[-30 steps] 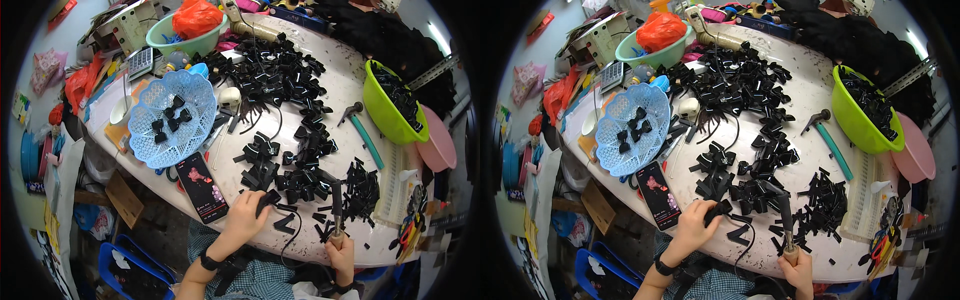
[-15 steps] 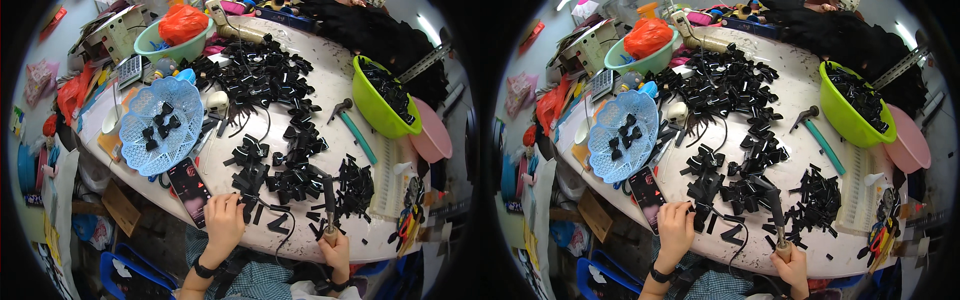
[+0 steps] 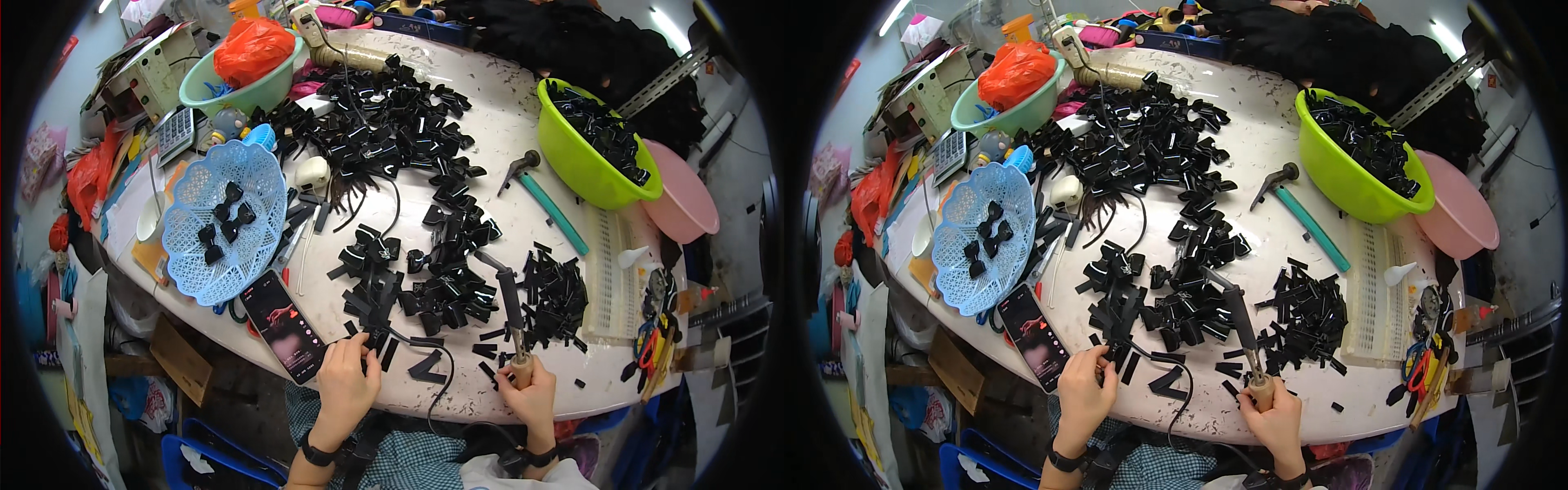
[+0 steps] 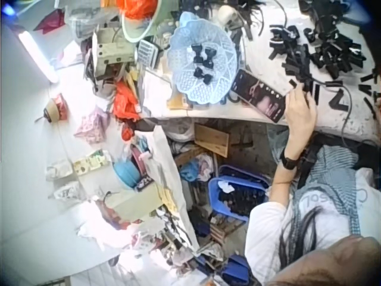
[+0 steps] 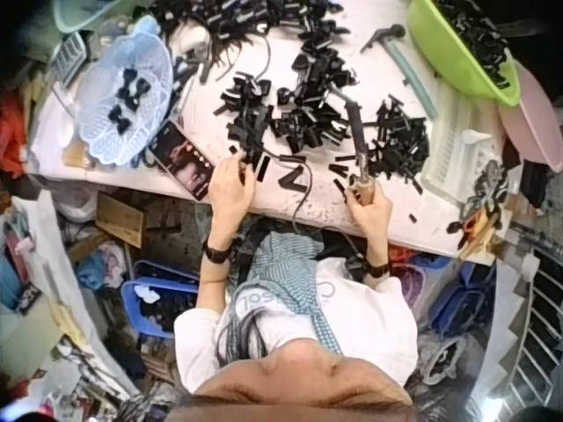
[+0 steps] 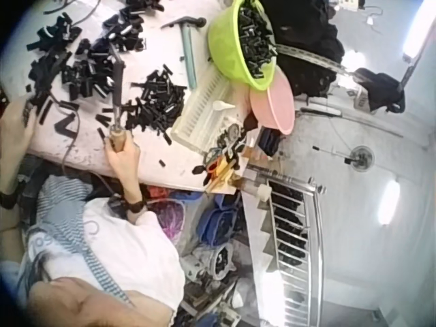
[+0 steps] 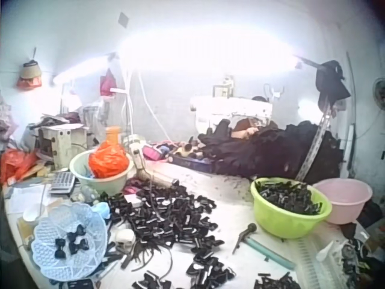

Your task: The person uses a soldering iron to heat and smooth the edges of small black plastic components. They pick up individual pieces from a pile on the table, apply the hot tip to specific areas, and then place the treated items into a blue basket.

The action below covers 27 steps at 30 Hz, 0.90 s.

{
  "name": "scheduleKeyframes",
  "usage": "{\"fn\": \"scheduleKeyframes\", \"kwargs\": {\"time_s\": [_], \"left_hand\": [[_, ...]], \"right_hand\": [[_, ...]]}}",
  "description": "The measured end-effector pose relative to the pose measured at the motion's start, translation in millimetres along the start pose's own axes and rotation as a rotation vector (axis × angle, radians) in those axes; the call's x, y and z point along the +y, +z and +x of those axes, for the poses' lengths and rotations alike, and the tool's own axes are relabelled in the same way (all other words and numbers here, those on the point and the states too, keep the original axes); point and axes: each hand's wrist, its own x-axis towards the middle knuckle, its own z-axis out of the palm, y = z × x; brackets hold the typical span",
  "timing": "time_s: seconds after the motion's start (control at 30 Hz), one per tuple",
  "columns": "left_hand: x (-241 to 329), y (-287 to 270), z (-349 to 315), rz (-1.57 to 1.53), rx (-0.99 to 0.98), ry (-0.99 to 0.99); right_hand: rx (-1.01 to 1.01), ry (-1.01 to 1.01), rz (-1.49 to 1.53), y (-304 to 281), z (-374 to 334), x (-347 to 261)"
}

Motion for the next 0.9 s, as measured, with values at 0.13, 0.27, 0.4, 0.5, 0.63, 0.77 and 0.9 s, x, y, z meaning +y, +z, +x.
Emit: {"fn": "scheduleKeyframes", "kwargs": {"time_s": [0.13, 0.27, 0.4, 0.5, 0.63, 0.77, 0.9], "left_hand": [[1, 1, 0, 0.006, 0.002, 0.007], [2, 0, -5, -0.016, -0.061, -0.003], [3, 0, -6, 0.054, -0.091, 0.032], [4, -2, -5, 0.108, -0.107, 0.042], [6, -11, -3, 0.074, 0.075, 0.035], [7, -17, -1, -0.136, 0.135, 0.085], [21, -9, -12, -0.471, -0.097, -0.101]], "right_hand": [[0.068, -0.112, -0.078, 8, 0, -1], [0.031, -0.104, -0.162, 12, 3, 9], [0.020, -0.134, -0.188, 14, 3, 12], [0.033, -0.146, -0.203, 15, 2, 10], [0.039, -0.144, -0.136, 9, -2, 9], [0.019, 0.012, 0.152, 1, -6, 5], [0.033, 0.052, 0.434, 3, -6, -18]]}}
